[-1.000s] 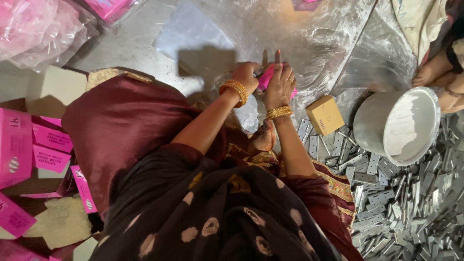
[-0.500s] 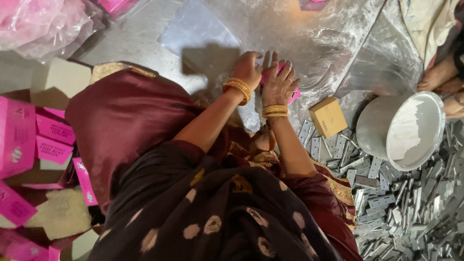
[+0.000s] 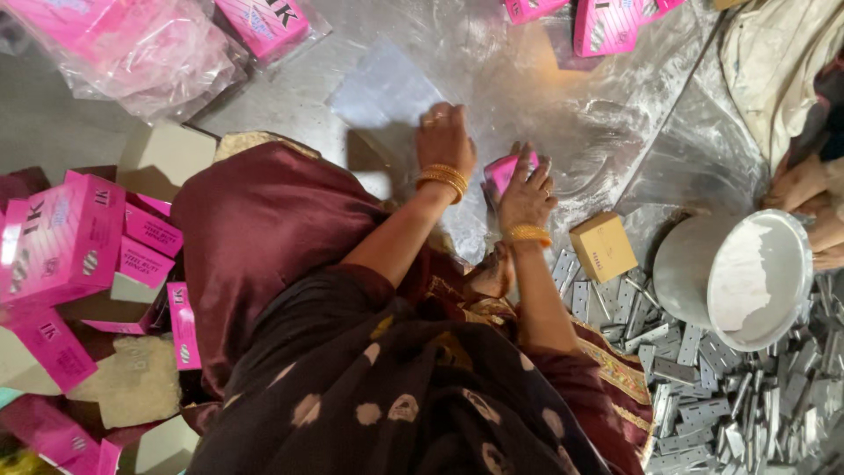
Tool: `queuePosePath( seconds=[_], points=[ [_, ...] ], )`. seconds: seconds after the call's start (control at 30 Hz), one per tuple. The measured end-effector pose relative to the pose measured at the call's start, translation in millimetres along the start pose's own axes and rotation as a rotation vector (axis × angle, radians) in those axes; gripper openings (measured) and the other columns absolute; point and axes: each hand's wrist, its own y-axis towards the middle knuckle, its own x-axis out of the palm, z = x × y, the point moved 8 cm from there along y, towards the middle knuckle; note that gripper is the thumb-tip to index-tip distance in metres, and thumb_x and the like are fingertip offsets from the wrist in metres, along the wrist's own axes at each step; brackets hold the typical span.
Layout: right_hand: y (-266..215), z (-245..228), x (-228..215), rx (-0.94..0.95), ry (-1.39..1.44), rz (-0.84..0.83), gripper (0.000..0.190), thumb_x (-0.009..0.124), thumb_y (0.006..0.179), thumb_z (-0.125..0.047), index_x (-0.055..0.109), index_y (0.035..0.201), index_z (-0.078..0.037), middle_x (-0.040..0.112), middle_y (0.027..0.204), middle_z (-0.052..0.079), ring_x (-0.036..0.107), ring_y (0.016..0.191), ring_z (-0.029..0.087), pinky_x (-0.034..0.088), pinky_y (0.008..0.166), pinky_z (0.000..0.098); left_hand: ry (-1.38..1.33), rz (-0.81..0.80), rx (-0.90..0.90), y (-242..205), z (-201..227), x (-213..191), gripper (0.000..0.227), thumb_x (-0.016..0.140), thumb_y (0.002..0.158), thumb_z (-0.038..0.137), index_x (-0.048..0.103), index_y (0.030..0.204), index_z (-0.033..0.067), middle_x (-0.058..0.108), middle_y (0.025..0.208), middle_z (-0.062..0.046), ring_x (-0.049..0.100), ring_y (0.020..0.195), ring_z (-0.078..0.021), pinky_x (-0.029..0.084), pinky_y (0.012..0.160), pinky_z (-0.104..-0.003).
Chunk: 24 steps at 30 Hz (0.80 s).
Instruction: The person sits on the floor and repeatedly packs metal hinges into small pink boxes. They place the hinges into the boxes, close the lids, and then place the boxes into clear plastic bags. The person works with a large pile of loose hinges and a supply of empty boxes.
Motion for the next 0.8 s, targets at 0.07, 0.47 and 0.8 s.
queuePosePath(
  seconds=[0.07, 0.47, 0.8],
  points=[
    [12, 23, 31, 0.304, 0.05, -0.08, 0.103, 0.067, 0.089, -0.065, 0.013, 0.162, -0.016, 0.021, 0.165, 0.028, 0.033, 0.145, 0.05, 0.031, 0.111, 0.0689, 0.109, 0.082, 0.028, -3, -5, -3, 0.034, 0.066, 0.078, 0.012, 0.066, 0.112, 0.0097, 0.064, 0.115, -0.01, 0.06, 0.11, -0.0316, 0.048, 0.089, -0.046],
    [-94, 75, -2, -0.216, 0.8, -0.125, 0.067, 0.059, 0.1, -0.017, 0.026, 0.155, 0.003, 0.049, 0.145, 0.03, 0.059, 0.124, 0.037, 0.053, 0.1, 0.0442, 0.311, -0.081, 0.102, 1, -25, 14, 0.013, 0.063, 0.085, 0.019, 0.073, 0.092, 0.0161, 0.069, 0.103, -0.005, 0.064, 0.103, -0.0268, 0.05, 0.081, -0.044],
    [-85, 96, -45, -0.199, 1.311, 0.13, 0.047, 0.057, 0.112, -0.031, 0.063, 0.145, 0.002, 0.074, 0.115, 0.017, 0.07, 0.096, 0.025, 0.06, 0.084, 0.0378, -0.393, 0.207, 0.089, -21, 7, -101, 0.008, 0.071, 0.086, 0.015, 0.074, 0.092, 0.0113, 0.074, 0.107, -0.008, 0.071, 0.101, -0.0278, 0.055, 0.093, -0.04]
  ],
)
